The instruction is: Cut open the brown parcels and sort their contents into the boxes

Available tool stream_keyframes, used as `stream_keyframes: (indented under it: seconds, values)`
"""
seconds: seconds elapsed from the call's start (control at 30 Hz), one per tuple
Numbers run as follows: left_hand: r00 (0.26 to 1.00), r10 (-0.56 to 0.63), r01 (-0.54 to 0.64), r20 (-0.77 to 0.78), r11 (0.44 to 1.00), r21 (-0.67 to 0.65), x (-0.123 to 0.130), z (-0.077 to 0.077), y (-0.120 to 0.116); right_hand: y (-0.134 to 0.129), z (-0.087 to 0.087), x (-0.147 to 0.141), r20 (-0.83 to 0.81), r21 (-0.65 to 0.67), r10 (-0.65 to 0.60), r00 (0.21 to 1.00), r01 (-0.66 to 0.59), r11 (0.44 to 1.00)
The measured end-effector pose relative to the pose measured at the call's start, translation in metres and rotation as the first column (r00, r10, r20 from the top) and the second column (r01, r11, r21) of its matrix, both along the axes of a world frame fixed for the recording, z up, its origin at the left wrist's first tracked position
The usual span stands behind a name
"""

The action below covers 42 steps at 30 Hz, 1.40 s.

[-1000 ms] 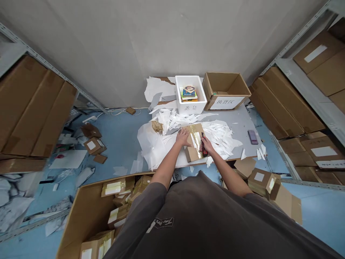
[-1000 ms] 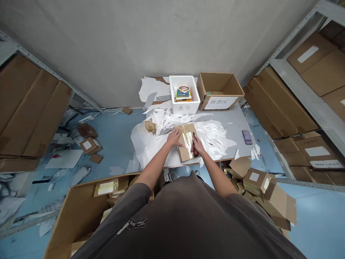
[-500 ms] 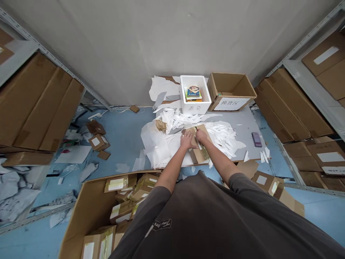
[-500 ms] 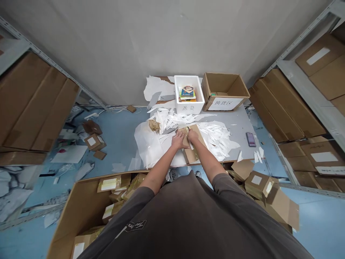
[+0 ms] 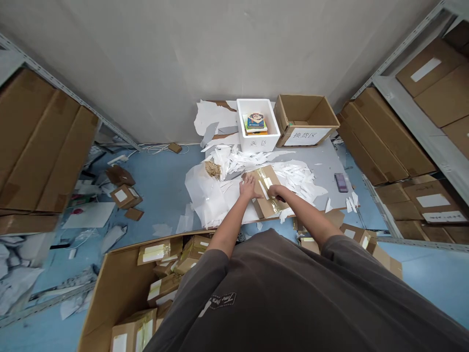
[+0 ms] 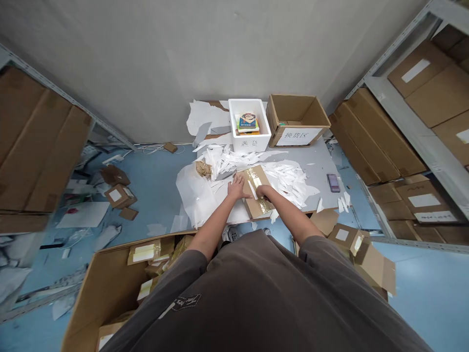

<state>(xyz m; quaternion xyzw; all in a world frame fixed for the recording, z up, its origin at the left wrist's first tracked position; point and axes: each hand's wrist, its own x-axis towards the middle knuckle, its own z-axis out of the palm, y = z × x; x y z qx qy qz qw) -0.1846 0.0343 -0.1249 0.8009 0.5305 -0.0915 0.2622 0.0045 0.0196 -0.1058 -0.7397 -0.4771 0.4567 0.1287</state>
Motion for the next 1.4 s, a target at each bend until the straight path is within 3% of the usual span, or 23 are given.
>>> stream_keyframes:
  seconds: [0.17, 0.3, 0.37, 0.5, 0.7, 0.8, 0.87, 0.97, 1.03, 1.07, 1.27, 1.4]
  values:
    - [1.000, -0.002, 0.002, 0.002, 1.000, -0.001, 0.006, -0.003, 0.000, -0.092, 0.003, 0.038, 0.106, -0.232, 0.036, 0.994, -0.011, 0.973]
    - [1.000, 0.001, -0.001, 0.009, 1.000, -0.006, 0.011, -0.005, -0.004, -0.140, 0.004, 0.061, 0.150, -0.322, 0.041, 0.988, 0.010, 0.947]
    - [1.000, 0.015, -0.015, 0.014, 1.000, -0.006, 0.013, -0.004, -0.005, -0.153, 0.008, 0.077, 0.163, -0.304, 0.029, 0.986, 0.022, 0.952]
    - [0.998, 0.056, -0.056, 0.012, 0.998, -0.016, 0.018, -0.002, -0.011, -0.164, 0.014, 0.107, 0.311, -0.091, -0.003, 0.950, 0.033, 0.995]
    - [0.983, 0.167, -0.169, -0.077, 0.986, -0.018, 0.028, 0.003, -0.040, -0.142, -0.010, 0.097, 0.408, 0.007, -0.273, 0.871, 0.296, 0.955]
    - [0.954, 0.268, -0.270, -0.133, 0.963, 0.007, 0.034, 0.008, -0.055, -0.122, -0.022, 0.090, 0.393, 0.046, -0.323, 0.861, 0.333, 0.942]
    - [0.959, 0.259, -0.256, -0.117, 0.966, 0.037, 0.042, 0.011, -0.061, -0.109, -0.025, 0.093, 0.369, 0.057, -0.292, 0.882, 0.292, 0.955]
    - [0.998, -0.060, 0.059, -0.013, 0.998, -0.015, 0.061, 0.014, -0.065, -0.088, -0.025, 0.102, 0.342, 0.082, -0.223, 0.913, 0.208, 0.975]
    - [0.966, -0.256, 0.258, 0.030, 0.963, -0.072, 0.077, 0.015, -0.065, -0.074, -0.024, 0.108, 0.342, 0.090, -0.177, 0.923, 0.155, 0.984]
    - [0.958, -0.285, 0.287, 0.025, 0.955, -0.079, 0.085, 0.015, -0.065, -0.066, -0.024, 0.110, 0.344, 0.091, -0.148, 0.927, 0.124, 0.988]
    - [0.989, -0.146, 0.146, -0.025, 0.989, 0.023, 0.114, 0.014, -0.066, -0.025, -0.019, 0.125, 0.298, 0.091, 0.102, 0.949, -0.135, 0.987]
    - [0.996, -0.092, 0.092, -0.012, 0.995, 0.024, 0.118, 0.013, -0.072, -0.023, -0.017, 0.148, 0.089, 0.149, 0.238, 0.967, -0.249, 0.957]
